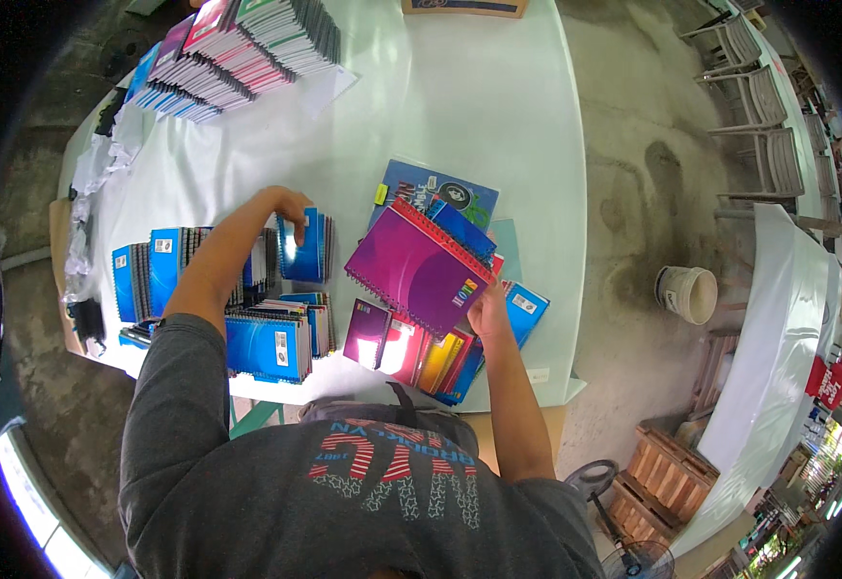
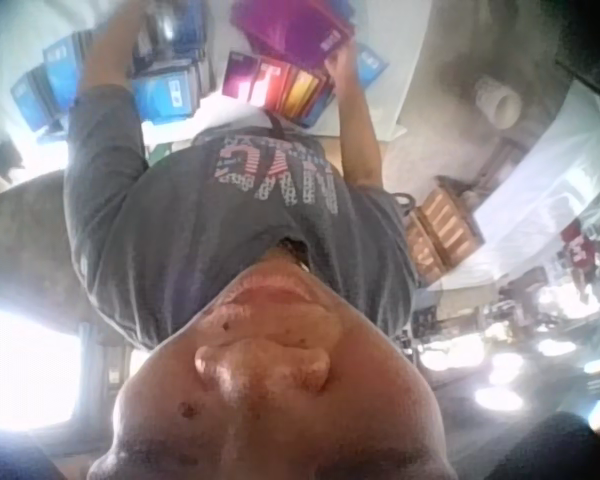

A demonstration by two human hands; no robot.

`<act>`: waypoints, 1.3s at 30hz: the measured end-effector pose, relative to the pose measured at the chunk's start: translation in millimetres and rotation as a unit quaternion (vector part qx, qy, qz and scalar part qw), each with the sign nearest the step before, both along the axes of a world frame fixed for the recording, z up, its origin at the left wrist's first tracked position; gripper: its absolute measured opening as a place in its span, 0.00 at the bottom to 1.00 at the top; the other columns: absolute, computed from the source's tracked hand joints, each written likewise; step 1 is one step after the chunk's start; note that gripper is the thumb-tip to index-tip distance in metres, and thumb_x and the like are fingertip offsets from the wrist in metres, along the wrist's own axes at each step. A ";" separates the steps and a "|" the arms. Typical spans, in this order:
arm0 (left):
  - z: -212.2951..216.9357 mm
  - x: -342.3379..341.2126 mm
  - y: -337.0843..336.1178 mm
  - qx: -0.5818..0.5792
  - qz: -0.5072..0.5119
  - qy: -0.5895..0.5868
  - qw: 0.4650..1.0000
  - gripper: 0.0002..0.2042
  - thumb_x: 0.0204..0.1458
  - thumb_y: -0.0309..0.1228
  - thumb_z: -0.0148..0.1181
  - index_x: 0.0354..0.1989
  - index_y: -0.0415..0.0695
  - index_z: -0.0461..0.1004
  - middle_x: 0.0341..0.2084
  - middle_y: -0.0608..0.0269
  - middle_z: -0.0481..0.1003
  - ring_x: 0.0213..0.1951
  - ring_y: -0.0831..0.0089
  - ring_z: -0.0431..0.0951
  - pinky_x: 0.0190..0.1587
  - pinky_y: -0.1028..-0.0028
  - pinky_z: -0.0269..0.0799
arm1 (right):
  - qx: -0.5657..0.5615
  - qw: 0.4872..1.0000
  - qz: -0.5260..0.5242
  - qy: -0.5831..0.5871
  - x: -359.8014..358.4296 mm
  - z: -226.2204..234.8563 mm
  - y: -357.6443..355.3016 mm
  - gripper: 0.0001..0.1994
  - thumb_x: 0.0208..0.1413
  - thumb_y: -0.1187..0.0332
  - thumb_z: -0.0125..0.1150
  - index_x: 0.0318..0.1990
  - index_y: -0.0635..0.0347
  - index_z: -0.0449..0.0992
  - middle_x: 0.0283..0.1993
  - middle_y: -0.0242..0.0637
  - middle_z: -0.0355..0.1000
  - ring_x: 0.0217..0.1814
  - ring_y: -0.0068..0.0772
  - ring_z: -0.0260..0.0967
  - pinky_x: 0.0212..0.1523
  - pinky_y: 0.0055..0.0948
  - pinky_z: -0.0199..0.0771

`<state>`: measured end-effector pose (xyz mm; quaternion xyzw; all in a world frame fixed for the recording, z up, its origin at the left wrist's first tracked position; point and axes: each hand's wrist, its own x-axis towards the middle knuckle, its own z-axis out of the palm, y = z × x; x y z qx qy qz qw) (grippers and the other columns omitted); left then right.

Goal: The person organizes stacks of notebooks on a table, sorts through different colored notebooks, and packs them into cardboard boxes.

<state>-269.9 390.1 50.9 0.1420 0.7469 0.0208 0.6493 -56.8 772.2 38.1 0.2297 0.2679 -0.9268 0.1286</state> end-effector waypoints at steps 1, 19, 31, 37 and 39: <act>2.6 -7.8 -4.5 0.028 0.019 0.010 0.999 0.27 0.27 0.37 0.74 0.42 0.47 0.77 0.42 0.56 0.75 0.46 0.59 0.73 0.49 0.61 0.66 | 0.001 1.000 0.011 0.004 -1.7 1.9 1.6 0.19 0.56 0.62 0.53 0.53 0.60 0.65 0.49 0.37 0.70 0.49 0.32 0.70 0.49 0.30 0.73; -1.7 -64.3 9.7 0.047 -0.030 0.151 0.987 0.39 0.17 0.30 0.76 0.49 0.45 0.69 0.44 0.52 0.72 0.45 0.57 0.72 0.45 0.63 0.71 | 0.098 0.995 0.030 0.014 6.0 13.1 3.3 0.21 0.59 0.55 0.47 0.52 0.61 0.67 0.50 0.38 0.70 0.50 0.33 0.69 0.48 0.32 0.72; -1.2 -21.5 6.0 0.068 0.166 0.422 0.889 0.56 0.24 0.33 0.71 0.66 0.58 0.42 0.63 0.47 0.46 0.61 0.47 0.53 0.59 0.44 0.52 | 0.004 0.999 0.004 0.036 2.8 12.5 -1.9 0.19 0.59 0.58 0.48 0.51 0.61 0.67 0.50 0.38 0.70 0.49 0.32 0.71 0.48 0.30 0.74; 11.2 3.4 -16.8 -0.061 0.506 0.044 0.859 0.50 0.28 0.36 0.64 0.65 0.45 0.44 0.62 0.38 0.45 0.65 0.48 0.45 0.61 0.44 0.41 | 0.013 0.999 0.004 0.037 1.5 13.6 -4.5 0.19 0.58 0.57 0.50 0.52 0.60 0.67 0.50 0.38 0.70 0.50 0.32 0.70 0.49 0.31 0.73; 6.2 19.4 -19.2 -0.060 0.581 0.008 0.812 0.45 0.32 0.34 0.60 0.64 0.42 0.46 0.62 0.40 0.46 0.64 0.48 0.47 0.62 0.46 0.41 | 0.017 0.999 0.008 0.032 -0.3 20.4 -9.3 0.20 0.57 0.57 0.51 0.52 0.60 0.67 0.50 0.37 0.70 0.50 0.33 0.70 0.49 0.32 0.73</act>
